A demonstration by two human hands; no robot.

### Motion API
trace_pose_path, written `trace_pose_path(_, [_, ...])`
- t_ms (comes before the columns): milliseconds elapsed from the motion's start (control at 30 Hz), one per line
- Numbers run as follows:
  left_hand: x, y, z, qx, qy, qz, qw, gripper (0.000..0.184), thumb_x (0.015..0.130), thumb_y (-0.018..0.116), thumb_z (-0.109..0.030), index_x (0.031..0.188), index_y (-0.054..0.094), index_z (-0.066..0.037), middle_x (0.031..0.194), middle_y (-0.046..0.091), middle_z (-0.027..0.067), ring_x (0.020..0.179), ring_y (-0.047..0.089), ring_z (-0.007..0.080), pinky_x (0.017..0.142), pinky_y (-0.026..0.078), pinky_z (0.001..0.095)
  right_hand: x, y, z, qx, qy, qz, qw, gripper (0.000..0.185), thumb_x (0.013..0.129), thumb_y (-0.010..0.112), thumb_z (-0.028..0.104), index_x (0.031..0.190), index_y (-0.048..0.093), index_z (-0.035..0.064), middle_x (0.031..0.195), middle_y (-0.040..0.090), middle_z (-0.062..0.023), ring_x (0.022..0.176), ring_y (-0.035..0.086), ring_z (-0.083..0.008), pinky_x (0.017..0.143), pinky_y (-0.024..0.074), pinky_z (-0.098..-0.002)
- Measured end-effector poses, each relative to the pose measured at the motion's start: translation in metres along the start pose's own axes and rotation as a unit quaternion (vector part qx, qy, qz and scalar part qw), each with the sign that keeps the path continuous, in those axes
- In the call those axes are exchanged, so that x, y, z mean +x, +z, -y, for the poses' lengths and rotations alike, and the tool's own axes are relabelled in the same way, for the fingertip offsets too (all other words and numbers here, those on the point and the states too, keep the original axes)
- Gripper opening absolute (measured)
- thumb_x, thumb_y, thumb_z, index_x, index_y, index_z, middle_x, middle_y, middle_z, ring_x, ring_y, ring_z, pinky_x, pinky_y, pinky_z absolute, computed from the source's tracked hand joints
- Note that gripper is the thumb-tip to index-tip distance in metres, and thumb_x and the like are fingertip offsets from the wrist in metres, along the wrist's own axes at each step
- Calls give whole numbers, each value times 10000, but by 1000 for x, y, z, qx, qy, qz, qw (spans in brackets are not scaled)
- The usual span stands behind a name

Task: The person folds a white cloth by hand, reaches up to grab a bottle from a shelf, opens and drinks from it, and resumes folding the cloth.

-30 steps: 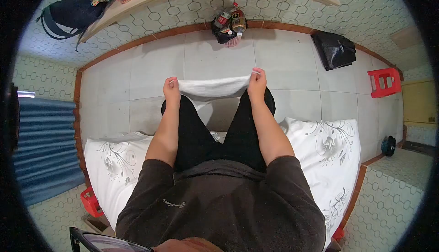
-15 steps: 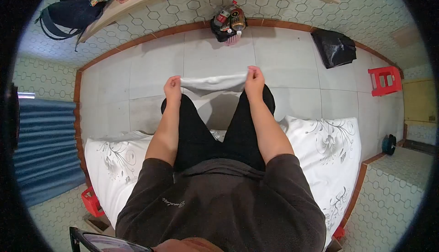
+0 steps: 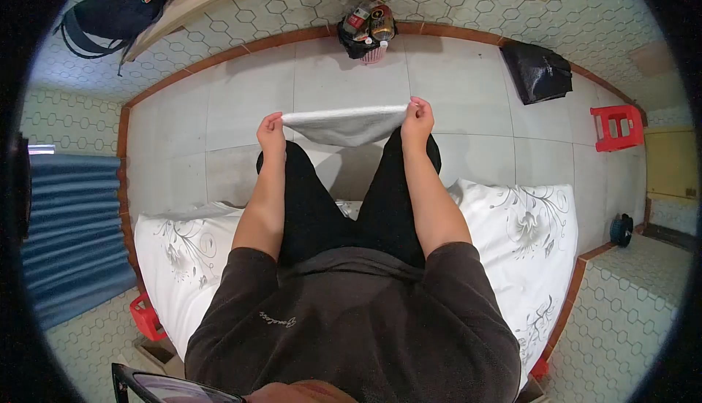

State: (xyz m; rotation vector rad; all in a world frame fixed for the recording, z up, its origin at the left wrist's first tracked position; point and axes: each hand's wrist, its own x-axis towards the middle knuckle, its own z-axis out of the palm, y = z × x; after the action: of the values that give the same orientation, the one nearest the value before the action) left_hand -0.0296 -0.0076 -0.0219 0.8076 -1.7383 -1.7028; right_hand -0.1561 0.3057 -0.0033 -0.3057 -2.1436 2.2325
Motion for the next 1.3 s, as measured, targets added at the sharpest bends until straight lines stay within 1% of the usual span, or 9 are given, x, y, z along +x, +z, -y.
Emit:
trace_pose_path(200, [-5,1,-12,24,-65,14,998,230,852,570,5,1063,659,30,911,669,100,823,600,134,769,465,211,-2,2,5,0,-14,12,1000,205,893,543,34,1081,623,40,912,620,-61,836,550,-123,777,427,-216])
trace_pose_path(333, [-5,0,-3,197,0,54,979,258,822,591,-11,1068,669,-7,907,679,116,780,627,185,734,489,249,-3,2,2,4,-24,5,1000,232,875,542,0,1091,619,29,924,614,-63,841,547,-123,780,425,-216])
trace_pose_path(533, [-9,4,-7,336,21,71,939,241,803,619,-60,1036,678,-35,837,669,110,747,622,221,725,501,283,1,-1,-3,-19,-27,-18,999,280,865,527,-24,1131,600,24,940,613,-68,829,545,-123,781,433,-224])
trace_pose_path(700, [-11,7,2,432,173,68,882,189,801,615,-88,978,664,-43,744,635,88,665,588,243,679,498,311,6,0,-14,-56,-31,-23,998,330,858,536,-14,1184,577,19,989,630,-105,872,582,-158,796,454,-247])
trace_pose_path(833, [-18,15,-20,322,1,113,940,125,808,589,-72,920,639,-47,691,594,71,599,546,198,626,480,288,-1,9,-17,-175,-77,-4,981,340,852,566,109,1186,580,47,987,653,-151,844,635,-256,746,489,-312])
trace_pose_path(1000, [-21,16,-26,175,-37,161,971,96,826,565,-43,903,620,-56,709,590,55,588,528,148,591,454,251,-11,17,-4,-379,-56,50,922,376,848,566,191,1202,582,66,1023,684,-149,897,661,-331,783,506,-362])
trace_pose_path(1067, [-25,19,-34,100,-61,174,978,111,833,568,-38,930,621,-48,727,594,57,596,527,141,593,452,244,-14,21,-3,-408,-61,66,909,383,845,567,194,1207,582,68,1002,687,-131,894,661,-316,780,506,-355])
trace_pose_path(1167, [-38,29,-58,-127,-133,201,962,163,854,577,-23,1011,624,-23,783,607,62,619,524,118,599,443,225,-18,25,-5,-491,-78,113,860,405,836,573,201,1220,583,75,942,697,-80,884,660,-271,771,505,-333])
trace_pose_path(1300, [-40,33,-53,-169,-163,233,944,224,863,578,15,1083,617,7,811,629,81,633,546,133,625,465,233,-25,29,-1,-471,-74,228,849,366,824,572,223,1150,614,61,905,713,-89,844,665,-316,746,512,-366])
